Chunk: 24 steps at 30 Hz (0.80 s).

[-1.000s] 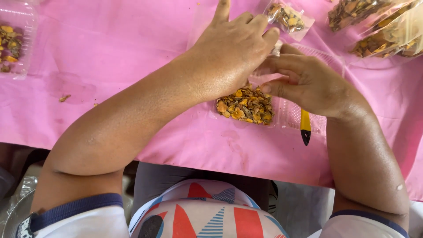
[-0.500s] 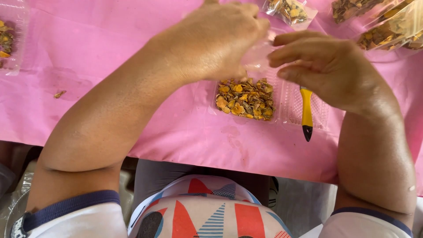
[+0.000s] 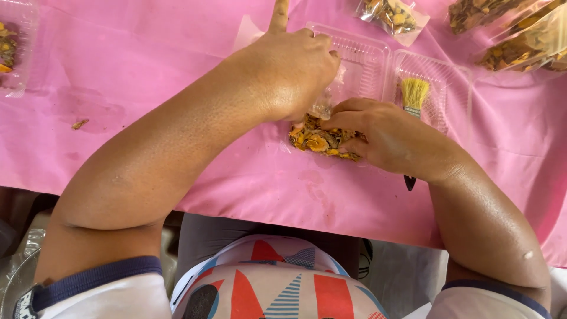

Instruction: Portioning dried herbs from a container into small plastic bags using hands and a brush.

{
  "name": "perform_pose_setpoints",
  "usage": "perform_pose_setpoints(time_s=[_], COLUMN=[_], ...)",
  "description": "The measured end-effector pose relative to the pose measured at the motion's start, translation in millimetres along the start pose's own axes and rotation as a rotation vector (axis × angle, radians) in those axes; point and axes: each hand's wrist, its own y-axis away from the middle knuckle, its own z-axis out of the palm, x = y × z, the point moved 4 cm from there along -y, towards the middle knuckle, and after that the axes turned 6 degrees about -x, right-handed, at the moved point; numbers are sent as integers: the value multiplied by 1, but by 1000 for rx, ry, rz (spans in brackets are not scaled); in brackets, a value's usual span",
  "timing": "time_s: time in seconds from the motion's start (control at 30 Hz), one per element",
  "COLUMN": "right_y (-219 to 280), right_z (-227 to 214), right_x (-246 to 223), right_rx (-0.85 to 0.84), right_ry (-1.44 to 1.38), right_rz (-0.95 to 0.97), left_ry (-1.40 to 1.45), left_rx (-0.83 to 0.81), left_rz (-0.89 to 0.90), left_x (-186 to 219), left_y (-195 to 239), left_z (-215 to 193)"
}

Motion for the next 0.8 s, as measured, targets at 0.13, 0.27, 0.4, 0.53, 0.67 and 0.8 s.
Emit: perform_pose_setpoints(time_s=[0.13, 0.27, 0.4, 0.53, 0.67, 0.8], right_y=[-1, 0, 8, 14, 13, 18], right_z=[-7, -14, -27, -35, -31, -39], right_x=[-1, 8, 15, 25, 25, 14], right_rx=[51, 99, 198, 390, 568, 753], right_ry=[-37, -68, -390, -553, -715, -611], right_rz=[29, 169, 396, 251, 168, 90], left_ry=[33, -7, 20, -8, 108, 311], left_rx=[-7, 7, -14, 50, 109, 310], left_rz=[-26, 1, -8, -35, 40, 160], left_x=[-1, 0, 0, 1, 6, 8], left_y=[-3, -4, 0, -2, -4, -14], left_z=[3, 1, -4, -9, -10, -7])
